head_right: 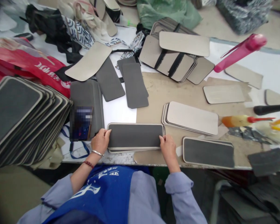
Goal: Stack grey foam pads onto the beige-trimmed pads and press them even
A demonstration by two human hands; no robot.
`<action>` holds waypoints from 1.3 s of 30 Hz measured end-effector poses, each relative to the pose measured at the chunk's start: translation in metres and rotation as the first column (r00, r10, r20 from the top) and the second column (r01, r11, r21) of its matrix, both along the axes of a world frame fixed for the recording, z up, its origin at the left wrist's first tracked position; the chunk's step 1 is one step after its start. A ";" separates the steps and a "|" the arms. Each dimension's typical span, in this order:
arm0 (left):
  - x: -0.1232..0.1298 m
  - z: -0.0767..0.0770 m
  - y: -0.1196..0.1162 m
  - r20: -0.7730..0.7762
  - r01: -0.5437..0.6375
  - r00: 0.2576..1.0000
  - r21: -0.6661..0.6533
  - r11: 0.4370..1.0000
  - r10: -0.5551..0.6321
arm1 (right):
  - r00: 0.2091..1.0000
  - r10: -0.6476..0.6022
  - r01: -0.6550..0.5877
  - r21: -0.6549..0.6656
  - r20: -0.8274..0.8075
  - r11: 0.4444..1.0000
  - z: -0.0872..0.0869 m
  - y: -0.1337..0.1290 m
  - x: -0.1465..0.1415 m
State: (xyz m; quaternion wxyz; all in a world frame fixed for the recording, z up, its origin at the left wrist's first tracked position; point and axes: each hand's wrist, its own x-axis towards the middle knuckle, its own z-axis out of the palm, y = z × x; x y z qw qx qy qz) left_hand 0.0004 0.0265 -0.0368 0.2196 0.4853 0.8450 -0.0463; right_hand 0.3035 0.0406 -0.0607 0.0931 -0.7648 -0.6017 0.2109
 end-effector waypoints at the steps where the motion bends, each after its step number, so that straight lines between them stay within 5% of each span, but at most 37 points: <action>1: 0.000 0.000 0.000 0.002 0.000 1.000 0.003 1.000 0.000 | 1.000 0.000 0.000 -0.001 0.002 1.000 0.000 0.000 0.000; 22: -0.008 -0.007 -0.007 0.018 -0.010 1.000 0.078 0.997 0.008 | 0.997 0.017 -0.019 0.027 0.080 0.999 -0.003 -0.002 -0.002; 26: -0.012 -0.004 -0.024 -0.081 0.126 0.990 0.196 0.972 -0.112 | 0.996 0.021 -0.023 0.029 0.084 0.999 -0.004 -0.001 -0.002; 28: -0.006 -0.002 -0.033 -0.090 0.320 0.947 0.314 0.894 -0.307 | 0.996 0.024 -0.026 0.023 0.080 0.999 -0.004 0.000 -0.001; 31: 0.013 -0.003 -0.041 -0.052 0.575 0.766 0.503 0.646 -0.641 | 0.998 0.016 -0.017 0.017 0.066 1.000 -0.003 0.000 -0.002; 34: 0.033 -0.008 -0.040 -0.029 0.680 0.559 0.588 0.438 -0.828 | 0.999 -0.002 0.001 0.020 0.045 1.000 0.001 -0.001 -0.004; 36: 0.043 -0.012 -0.038 -0.003 0.721 0.486 0.567 0.399 -0.874 | 0.999 -0.001 0.000 0.020 0.048 1.000 0.003 -0.002 -0.006; 39: 0.050 -0.017 -0.033 0.037 0.740 0.475 0.524 0.422 -0.879 | 0.998 0.003 -0.005 0.021 0.069 1.000 0.002 -0.004 -0.007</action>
